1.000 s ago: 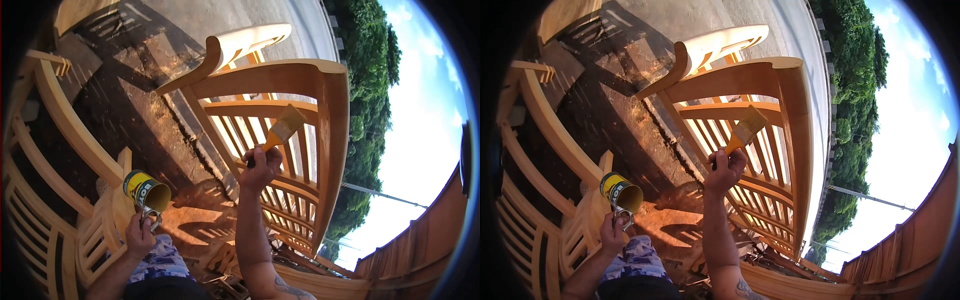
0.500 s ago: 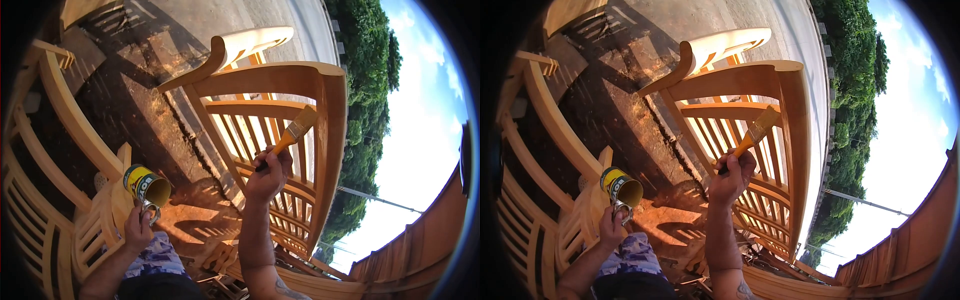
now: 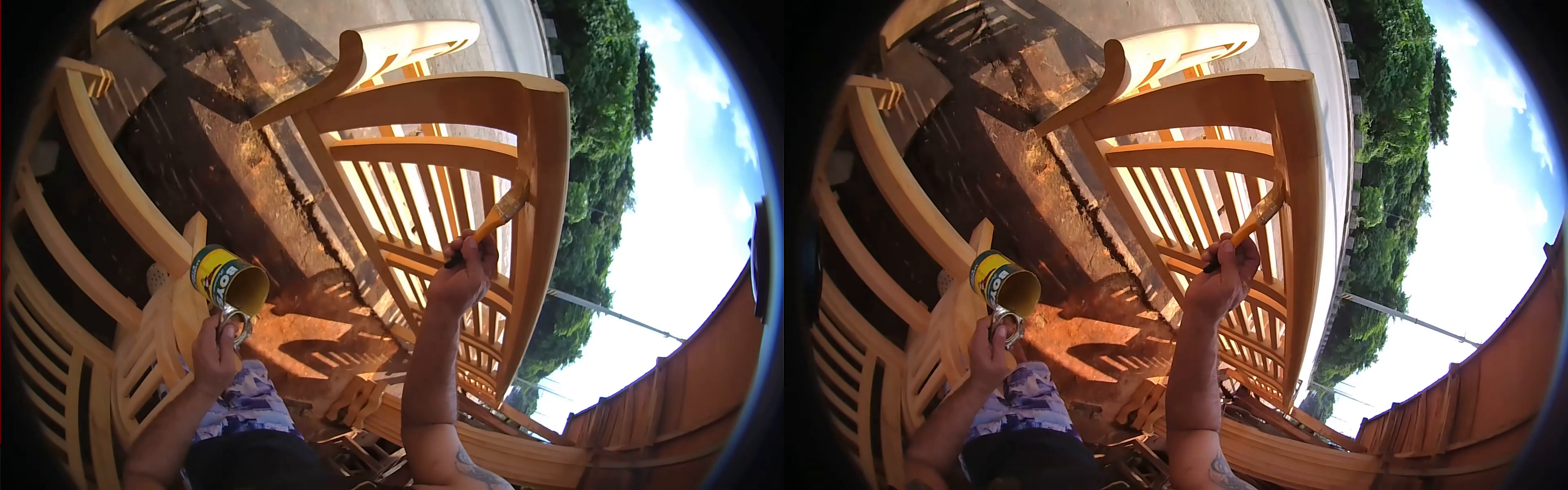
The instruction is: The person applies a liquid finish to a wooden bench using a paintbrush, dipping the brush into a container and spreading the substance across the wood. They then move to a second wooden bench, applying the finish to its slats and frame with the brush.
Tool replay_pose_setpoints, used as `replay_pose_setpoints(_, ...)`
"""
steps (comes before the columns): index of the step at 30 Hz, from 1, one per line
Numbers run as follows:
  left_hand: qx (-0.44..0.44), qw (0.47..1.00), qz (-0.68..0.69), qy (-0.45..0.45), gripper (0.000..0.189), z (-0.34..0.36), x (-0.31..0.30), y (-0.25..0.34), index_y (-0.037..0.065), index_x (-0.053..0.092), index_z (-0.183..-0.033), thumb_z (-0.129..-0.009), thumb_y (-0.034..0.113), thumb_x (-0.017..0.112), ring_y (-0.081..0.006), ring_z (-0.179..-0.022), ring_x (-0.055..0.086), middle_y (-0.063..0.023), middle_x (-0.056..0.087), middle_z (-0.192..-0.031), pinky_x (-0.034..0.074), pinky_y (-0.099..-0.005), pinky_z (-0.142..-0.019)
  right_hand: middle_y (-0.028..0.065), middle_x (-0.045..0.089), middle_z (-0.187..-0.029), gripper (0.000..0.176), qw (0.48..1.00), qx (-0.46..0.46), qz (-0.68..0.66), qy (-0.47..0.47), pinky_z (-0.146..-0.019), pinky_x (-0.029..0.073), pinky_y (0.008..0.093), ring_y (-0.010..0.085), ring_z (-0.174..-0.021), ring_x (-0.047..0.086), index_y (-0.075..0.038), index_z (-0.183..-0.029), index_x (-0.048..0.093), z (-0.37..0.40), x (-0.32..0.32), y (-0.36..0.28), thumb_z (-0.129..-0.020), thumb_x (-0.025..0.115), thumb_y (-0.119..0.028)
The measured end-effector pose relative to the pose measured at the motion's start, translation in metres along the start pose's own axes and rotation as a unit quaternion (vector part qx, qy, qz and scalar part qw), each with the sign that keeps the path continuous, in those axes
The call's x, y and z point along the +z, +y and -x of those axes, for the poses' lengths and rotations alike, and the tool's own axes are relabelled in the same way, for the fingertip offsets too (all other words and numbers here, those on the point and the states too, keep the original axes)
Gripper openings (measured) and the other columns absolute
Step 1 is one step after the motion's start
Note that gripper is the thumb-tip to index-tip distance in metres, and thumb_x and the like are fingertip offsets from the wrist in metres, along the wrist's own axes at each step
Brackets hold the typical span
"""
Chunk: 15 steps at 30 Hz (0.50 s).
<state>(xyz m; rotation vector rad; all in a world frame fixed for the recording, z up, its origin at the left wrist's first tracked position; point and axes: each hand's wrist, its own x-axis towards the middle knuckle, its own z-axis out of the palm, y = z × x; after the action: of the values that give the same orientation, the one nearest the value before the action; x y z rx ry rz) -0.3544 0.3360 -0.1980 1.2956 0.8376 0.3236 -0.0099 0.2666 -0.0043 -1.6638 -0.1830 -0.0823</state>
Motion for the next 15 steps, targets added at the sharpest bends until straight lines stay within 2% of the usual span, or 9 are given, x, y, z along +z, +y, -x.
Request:
replay_pose_setpoints(4,0.009,1.0,-0.002,0.002,0.022,-0.001,0.0,0.0,-0.005,0.057,-0.114,-0.102,0.013,0.052,-0.0338,-0.078,0.066,-0.0179,0.066,-0.088,0.052,-0.0403,-0.071,0.007,0.063,-0.095,0.019,0.997,0.025,-0.03,0.066,-0.065,0.045,0.0281,0.0124,-0.076,0.057,-0.005,-0.114,0.054,0.022,-0.049,0.014,-0.096,0.058,-0.004)
replay_pose_setpoints(7,0.034,0.999,-0.004,0.016,0.022,-0.002,0.002,0.0,-0.004,0.057,-0.114,-0.102,0.013,0.052,-0.0299,-0.071,0.065,-0.0171,0.065,-0.086,0.051,-0.0383,-0.066,0.0064,0.061,-0.093,0.017,0.986,0.084,-0.108,0.097,-0.069,0.047,0.0308,0.0139,-0.077,0.057,-0.005,-0.113,0.055,0.044,-0.046,0.016,-0.096,0.057,-0.006)
replay_pose_setpoints(8,0.024,1.0,-0.007,0.017,0.021,-0.002,0.002,0.002,-0.004,0.057,-0.113,-0.102,0.013,0.052,-0.0285,-0.069,0.064,-0.0167,0.065,-0.086,0.051,-0.0373,-0.065,0.0068,0.06,-0.095,0.017,0.974,0.107,-0.15,0.133,-0.072,0.048,0.0337,0.0156,-0.081,0.058,-0.006,-0.114,0.053,0.046,-0.04,0.015,-0.097,0.055,-0.005)
replay_pose_setpoints(11,0.014,1.0,-0.01,0.017,0.02,-0.003,0.002,0.013,-0.004,0.057,-0.112,-0.103,0.013,0.051,-0.0241,-0.063,0.063,-0.0155,0.065,-0.085,0.05,-0.0348,-0.061,0.0073,0.059,-0.099,0.018,0.966,0.097,-0.216,0.108,-0.074,0.05,0.0342,0.0163,-0.085,0.058,-0.006,-0.116,0.05,0.036,0.005,0.019,-0.098,0.053,-0.004)
replay_pose_setpoints(13,0.025,1.0,-0.007,0.016,0.02,-0.002,0.003,0.005,-0.004,0.057,-0.112,-0.103,0.013,0.05,-0.0212,-0.06,0.063,-0.0144,0.065,-0.086,0.049,-0.0337,-0.059,0.0081,0.059,-0.101,0.02,0.985,0.041,-0.162,0.034,-0.073,0.05,0.0345,0.0163,-0.088,0.057,-0.006,-0.119,0.046,0.025,0.041,0.015,-0.1,0.051,-0.003)
replay_pose_setpoints(15,0.004,1.0,0.026,0.013,0.02,-0.001,0.003,0.007,-0.003,0.056,-0.113,-0.104,0.012,0.049,-0.0199,-0.06,0.063,-0.0131,0.065,-0.087,0.05,-0.0337,-0.059,0.0085,0.059,-0.1,0.02,0.98,0.067,-0.189,-0.004,-0.073,0.05,0.0336,0.0157,-0.086,0.058,-0.006,-0.119,0.045,0.008,0.07,0.013,-0.1,0.051,-0.004)
